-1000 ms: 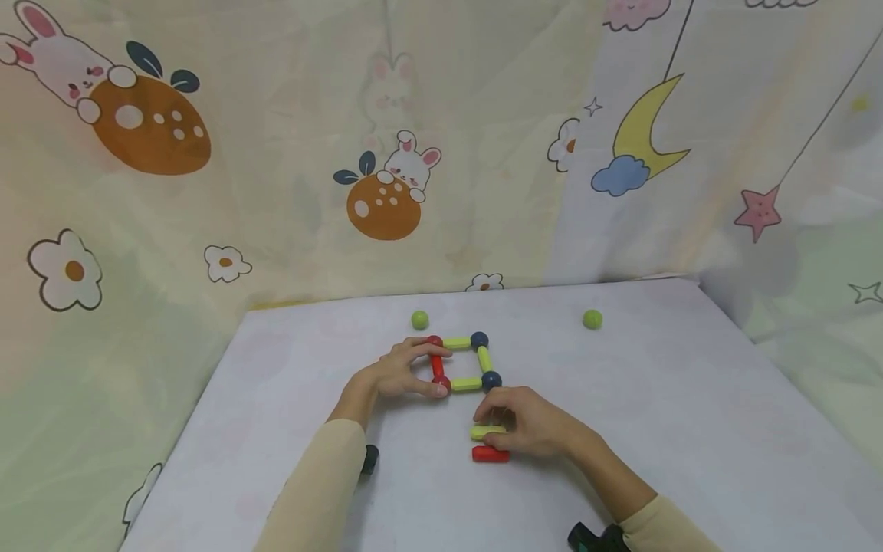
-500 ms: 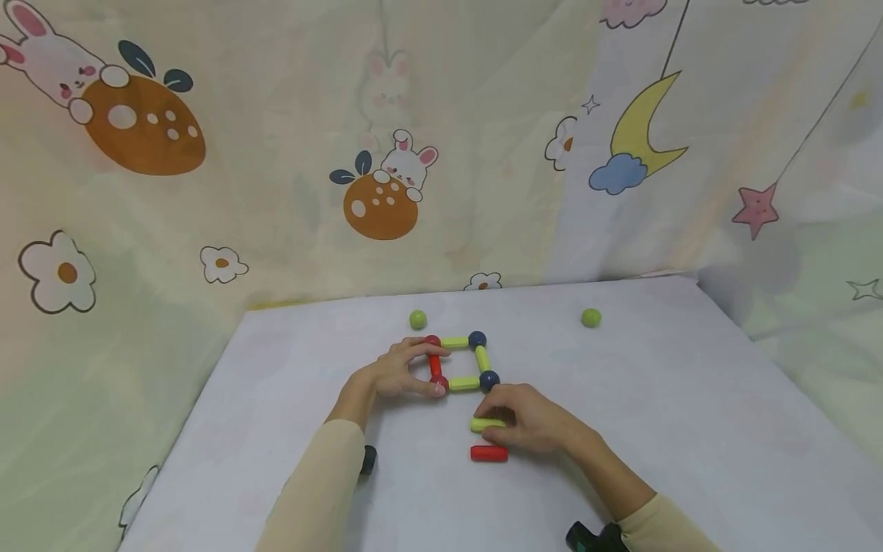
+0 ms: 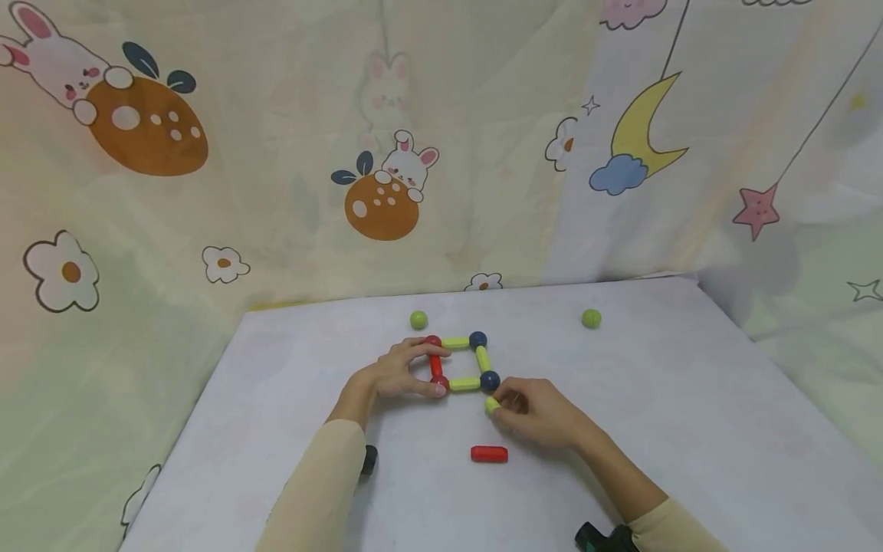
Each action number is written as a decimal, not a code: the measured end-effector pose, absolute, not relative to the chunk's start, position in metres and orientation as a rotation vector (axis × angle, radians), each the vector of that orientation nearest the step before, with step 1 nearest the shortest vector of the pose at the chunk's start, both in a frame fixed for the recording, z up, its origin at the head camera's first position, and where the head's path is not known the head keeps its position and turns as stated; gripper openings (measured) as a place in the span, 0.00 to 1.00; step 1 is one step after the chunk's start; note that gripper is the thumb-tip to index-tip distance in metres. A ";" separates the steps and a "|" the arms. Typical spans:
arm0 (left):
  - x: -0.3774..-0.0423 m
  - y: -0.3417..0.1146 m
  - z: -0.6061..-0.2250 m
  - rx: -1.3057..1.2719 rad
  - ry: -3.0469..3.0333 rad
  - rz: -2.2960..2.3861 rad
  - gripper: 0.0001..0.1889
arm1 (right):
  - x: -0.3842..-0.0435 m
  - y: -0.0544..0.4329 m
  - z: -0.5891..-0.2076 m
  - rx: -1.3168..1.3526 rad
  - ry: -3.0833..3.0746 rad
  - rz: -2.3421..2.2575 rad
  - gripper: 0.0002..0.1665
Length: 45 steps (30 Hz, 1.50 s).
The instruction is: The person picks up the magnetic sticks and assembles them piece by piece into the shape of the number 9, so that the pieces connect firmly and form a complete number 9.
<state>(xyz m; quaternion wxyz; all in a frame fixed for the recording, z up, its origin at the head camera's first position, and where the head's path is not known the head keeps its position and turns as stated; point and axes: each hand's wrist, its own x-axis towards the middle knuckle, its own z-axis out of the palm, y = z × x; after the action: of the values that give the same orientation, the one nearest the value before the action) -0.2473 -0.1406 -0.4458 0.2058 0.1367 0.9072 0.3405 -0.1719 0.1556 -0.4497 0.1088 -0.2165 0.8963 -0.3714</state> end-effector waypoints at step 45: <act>-0.248 -0.140 -0.444 0.357 2.529 0.972 0.38 | -0.187 0.156 -0.451 -0.300 2.729 -1.174 0.11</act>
<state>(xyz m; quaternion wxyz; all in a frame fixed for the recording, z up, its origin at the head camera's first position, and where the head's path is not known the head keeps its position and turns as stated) -0.2477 -0.1404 -0.4440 0.2031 0.1280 0.9061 0.3482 -0.1870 0.1561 -0.4507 0.0777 -0.1002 0.9112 -0.3919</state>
